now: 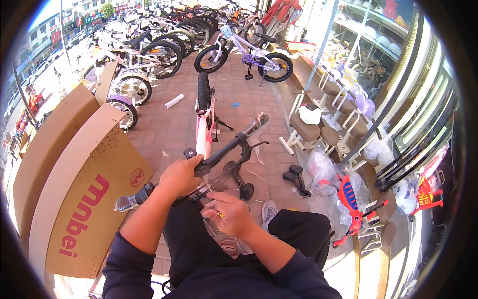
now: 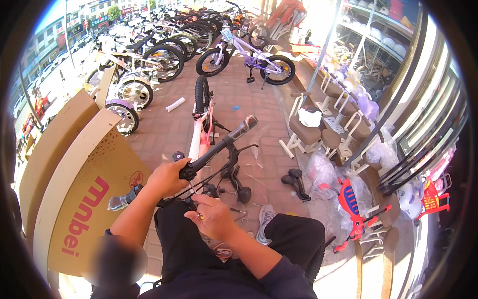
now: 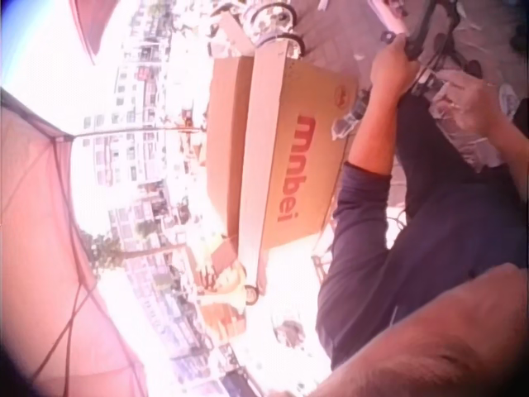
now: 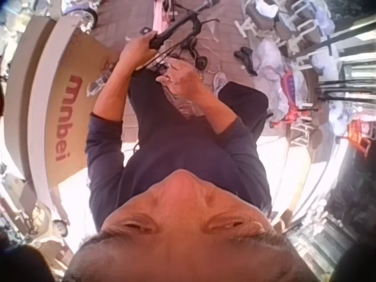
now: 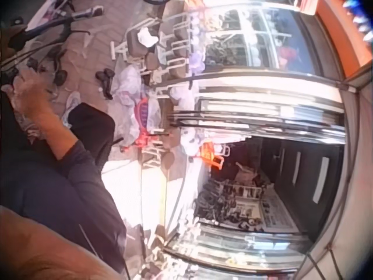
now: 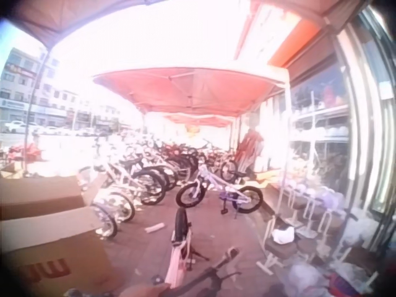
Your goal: The person assembles a bicycle handlebar by attaching grips and brake levers, then uses a yellow screwdriver to tighten the stem bolts. The person then picks up the bicycle seat and positions it toward the frame.
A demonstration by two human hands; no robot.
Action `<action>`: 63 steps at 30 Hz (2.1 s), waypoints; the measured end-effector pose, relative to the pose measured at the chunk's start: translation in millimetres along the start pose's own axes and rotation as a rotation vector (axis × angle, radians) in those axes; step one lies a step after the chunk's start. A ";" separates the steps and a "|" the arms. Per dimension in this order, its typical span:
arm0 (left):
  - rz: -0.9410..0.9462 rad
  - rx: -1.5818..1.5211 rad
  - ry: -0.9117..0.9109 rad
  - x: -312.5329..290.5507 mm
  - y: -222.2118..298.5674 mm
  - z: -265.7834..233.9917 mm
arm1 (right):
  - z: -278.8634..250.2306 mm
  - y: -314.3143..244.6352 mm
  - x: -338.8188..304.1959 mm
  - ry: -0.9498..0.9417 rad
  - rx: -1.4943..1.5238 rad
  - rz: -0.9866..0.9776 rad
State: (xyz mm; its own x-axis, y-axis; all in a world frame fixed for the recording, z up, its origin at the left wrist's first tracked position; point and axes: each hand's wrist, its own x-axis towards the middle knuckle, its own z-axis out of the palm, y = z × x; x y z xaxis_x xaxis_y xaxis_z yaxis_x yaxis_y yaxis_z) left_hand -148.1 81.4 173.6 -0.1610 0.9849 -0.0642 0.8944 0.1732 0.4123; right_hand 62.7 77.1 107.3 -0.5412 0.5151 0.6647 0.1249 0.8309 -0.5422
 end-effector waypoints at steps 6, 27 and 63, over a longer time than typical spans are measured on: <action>0.025 -0.046 -0.030 4.4 -0.3 -0.2 | 42.8 8.3 -27.0 0.449 1.631 0.567; 0.009 -0.077 -0.019 2.8 -7.4 0.0 | -26.9 1.1 10.1 -0.374 -0.425 -0.082; -0.165 0.073 0.075 5.3 21.5 8.3 | -13.8 -3.3 -5.1 -0.092 -0.306 0.305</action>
State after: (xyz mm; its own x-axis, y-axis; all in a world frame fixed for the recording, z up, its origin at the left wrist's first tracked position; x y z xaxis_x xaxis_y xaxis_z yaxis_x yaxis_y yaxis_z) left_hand -126.2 90.4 174.6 -0.3361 0.9401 -0.0567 0.8809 0.3351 0.3342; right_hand 76.5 74.7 112.8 -0.5112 0.7374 0.4416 0.5239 0.6746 -0.5200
